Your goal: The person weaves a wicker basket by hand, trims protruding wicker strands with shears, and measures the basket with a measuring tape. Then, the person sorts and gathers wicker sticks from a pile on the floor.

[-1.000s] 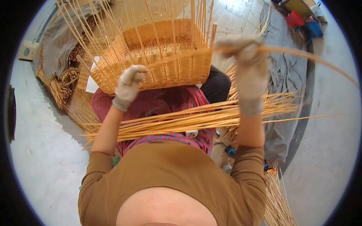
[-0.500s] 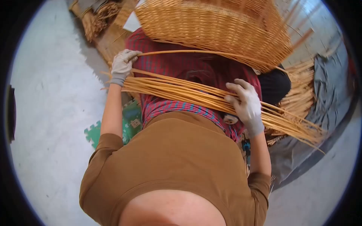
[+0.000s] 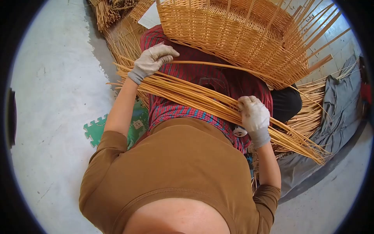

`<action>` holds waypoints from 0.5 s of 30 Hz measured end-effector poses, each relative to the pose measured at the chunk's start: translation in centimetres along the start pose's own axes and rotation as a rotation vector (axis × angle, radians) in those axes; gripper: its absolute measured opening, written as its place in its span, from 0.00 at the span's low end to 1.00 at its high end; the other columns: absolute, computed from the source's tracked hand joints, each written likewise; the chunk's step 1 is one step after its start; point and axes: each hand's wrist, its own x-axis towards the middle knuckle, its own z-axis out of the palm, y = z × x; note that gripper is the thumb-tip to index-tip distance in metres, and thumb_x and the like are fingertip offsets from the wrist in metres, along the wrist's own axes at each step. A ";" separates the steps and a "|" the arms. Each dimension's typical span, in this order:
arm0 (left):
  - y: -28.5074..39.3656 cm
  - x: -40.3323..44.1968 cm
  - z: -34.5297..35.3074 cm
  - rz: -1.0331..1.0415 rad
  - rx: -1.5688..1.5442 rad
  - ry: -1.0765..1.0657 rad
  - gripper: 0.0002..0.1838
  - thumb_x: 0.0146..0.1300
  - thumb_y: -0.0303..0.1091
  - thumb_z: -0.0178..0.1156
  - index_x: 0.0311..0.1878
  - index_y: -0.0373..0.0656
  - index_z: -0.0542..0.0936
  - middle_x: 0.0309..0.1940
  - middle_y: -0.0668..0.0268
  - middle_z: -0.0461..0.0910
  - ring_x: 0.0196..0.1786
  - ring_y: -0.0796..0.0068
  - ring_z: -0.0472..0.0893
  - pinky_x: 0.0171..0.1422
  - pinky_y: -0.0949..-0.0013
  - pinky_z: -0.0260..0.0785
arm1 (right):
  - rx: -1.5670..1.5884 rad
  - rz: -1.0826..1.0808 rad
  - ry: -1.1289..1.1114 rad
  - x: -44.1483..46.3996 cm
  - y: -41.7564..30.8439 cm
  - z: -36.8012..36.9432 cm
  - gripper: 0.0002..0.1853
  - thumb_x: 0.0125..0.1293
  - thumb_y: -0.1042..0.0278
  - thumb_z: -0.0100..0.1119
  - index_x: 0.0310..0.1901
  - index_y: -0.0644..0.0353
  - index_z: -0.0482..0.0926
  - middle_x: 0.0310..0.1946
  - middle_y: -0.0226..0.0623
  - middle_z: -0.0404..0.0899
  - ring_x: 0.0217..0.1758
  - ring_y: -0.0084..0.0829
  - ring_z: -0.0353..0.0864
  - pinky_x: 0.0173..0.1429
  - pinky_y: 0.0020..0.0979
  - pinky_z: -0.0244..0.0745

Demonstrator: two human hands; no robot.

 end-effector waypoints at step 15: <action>-0.6 -4.8 0.4 0.113 0.781 -0.203 0.08 0.51 0.46 0.74 0.37 0.67 0.89 0.72 0.67 0.71 0.80 0.51 0.56 0.84 0.47 0.42 | 0.333 0.053 0.000 1.6 0.3 0.3 0.07 0.66 0.71 0.64 0.45 0.53 0.85 0.42 0.37 0.85 0.45 0.40 0.84 0.48 0.36 0.80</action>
